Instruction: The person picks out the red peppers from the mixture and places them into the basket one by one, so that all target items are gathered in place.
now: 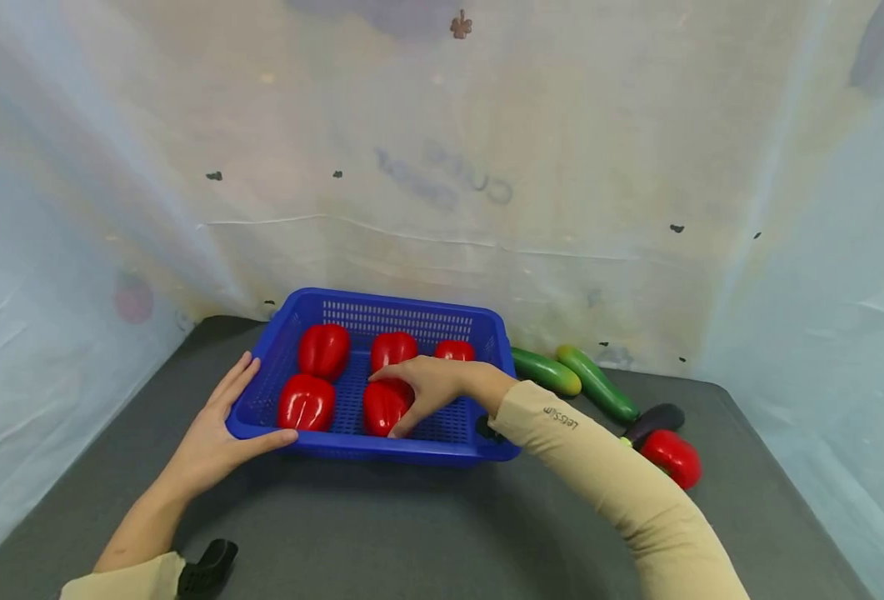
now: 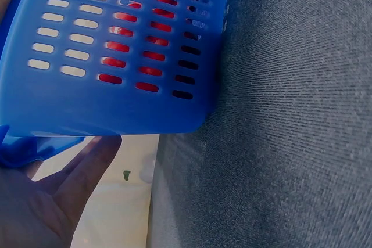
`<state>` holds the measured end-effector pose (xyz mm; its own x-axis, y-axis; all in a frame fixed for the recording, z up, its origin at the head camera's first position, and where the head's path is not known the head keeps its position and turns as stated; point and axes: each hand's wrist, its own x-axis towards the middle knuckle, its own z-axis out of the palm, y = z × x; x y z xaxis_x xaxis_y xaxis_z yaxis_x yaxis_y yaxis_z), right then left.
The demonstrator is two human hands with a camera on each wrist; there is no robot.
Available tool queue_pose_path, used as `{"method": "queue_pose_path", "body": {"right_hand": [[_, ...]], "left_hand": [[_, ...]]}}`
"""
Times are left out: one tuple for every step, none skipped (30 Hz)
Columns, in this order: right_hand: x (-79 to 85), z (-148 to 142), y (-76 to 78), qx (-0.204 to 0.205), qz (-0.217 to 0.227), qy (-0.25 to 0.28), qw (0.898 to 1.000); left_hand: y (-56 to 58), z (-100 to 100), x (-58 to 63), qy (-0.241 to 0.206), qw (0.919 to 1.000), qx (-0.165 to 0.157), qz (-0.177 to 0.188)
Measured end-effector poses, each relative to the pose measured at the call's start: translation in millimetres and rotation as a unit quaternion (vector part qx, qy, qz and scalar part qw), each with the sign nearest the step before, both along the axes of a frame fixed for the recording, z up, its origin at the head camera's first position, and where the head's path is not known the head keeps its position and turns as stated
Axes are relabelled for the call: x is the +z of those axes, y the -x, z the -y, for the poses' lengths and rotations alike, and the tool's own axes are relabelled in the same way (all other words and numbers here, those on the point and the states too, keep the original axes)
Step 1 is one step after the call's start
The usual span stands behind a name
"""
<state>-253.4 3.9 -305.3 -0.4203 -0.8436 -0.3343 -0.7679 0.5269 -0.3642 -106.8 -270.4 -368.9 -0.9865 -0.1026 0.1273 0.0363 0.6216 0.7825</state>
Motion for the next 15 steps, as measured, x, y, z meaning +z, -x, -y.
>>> {"method": "queue_pose_path", "body": {"right_hand": [[-2.8, 1.3, 1.4, 0.001, 0.004, 0.001, 1.000], [-5.6, 2.5, 2.6, 0.002, 0.007, 0.003, 1.000], [-8.5, 3.6, 3.9, 0.004, 0.006, 0.006, 1.000], [-11.0, 4.7, 5.1, 0.005, 0.004, 0.007, 1.000], [-12.9, 5.5, 5.9, 0.005, 0.001, 0.008, 1.000], [-14.3, 6.1, 6.3, 0.004, 0.000, 0.010, 1.000], [-15.3, 6.2, 6.4, 0.003, -0.002, 0.012, 1.000], [-16.0, 6.1, 6.4, 0.001, -0.005, 0.013, 1.000], [-16.3, 5.9, 6.5, 0.000, -0.008, 0.014, 1.000], [-16.5, 5.5, 6.4, -0.002, -0.008, 0.015, 1.000], [-16.5, 5.1, 6.5, -0.003, -0.007, 0.017, 1.000], [-16.5, 4.6, 6.9, -0.003, -0.005, 0.018, 1.000], [-16.3, 4.2, 7.4, -0.001, -0.005, 0.018, 1.000], [-15.9, 3.7, 7.8, 0.002, -0.004, 0.018, 1.000], [-15.4, 3.2, 8.1, 0.004, -0.002, 0.018, 1.000]], "left_hand": [[-0.1, 0.0, -0.1, -0.001, 1.0000, 0.000, -0.001], [-0.1, 0.0, 0.0, -0.001, 1.0000, 0.001, -0.001], [-0.1, 0.0, -0.1, -0.002, 1.0000, 0.001, -0.002], [-0.1, 0.0, -0.1, -0.003, 1.0000, 0.001, -0.003], [0.1, 0.0, -0.1, -0.004, 1.0000, 0.001, -0.004], [0.2, 0.0, 0.1, -0.004, 1.0000, 0.000, -0.005], [0.2, -0.4, 0.0, -0.004, 1.0000, 0.000, -0.005], [0.3, -0.7, -0.1, -0.003, 1.0000, 0.001, -0.007], [0.3, -0.6, -0.3, -0.004, 1.0000, 0.000, -0.009], [0.3, -0.8, -0.2, -0.003, 1.0000, 0.000, -0.008], [0.1, -0.8, -0.2, -0.003, 1.0000, 0.000, -0.009], [0.0, -0.7, -0.1, -0.002, 1.0000, 0.000, -0.008], [-0.1, -0.6, 0.0, -0.001, 1.0000, 0.000, -0.008], [-0.2, -0.5, -0.1, -0.001, 1.0000, 0.000, -0.008], [-0.2, -0.4, -0.2, -0.001, 1.0000, 0.000, -0.007]]}}
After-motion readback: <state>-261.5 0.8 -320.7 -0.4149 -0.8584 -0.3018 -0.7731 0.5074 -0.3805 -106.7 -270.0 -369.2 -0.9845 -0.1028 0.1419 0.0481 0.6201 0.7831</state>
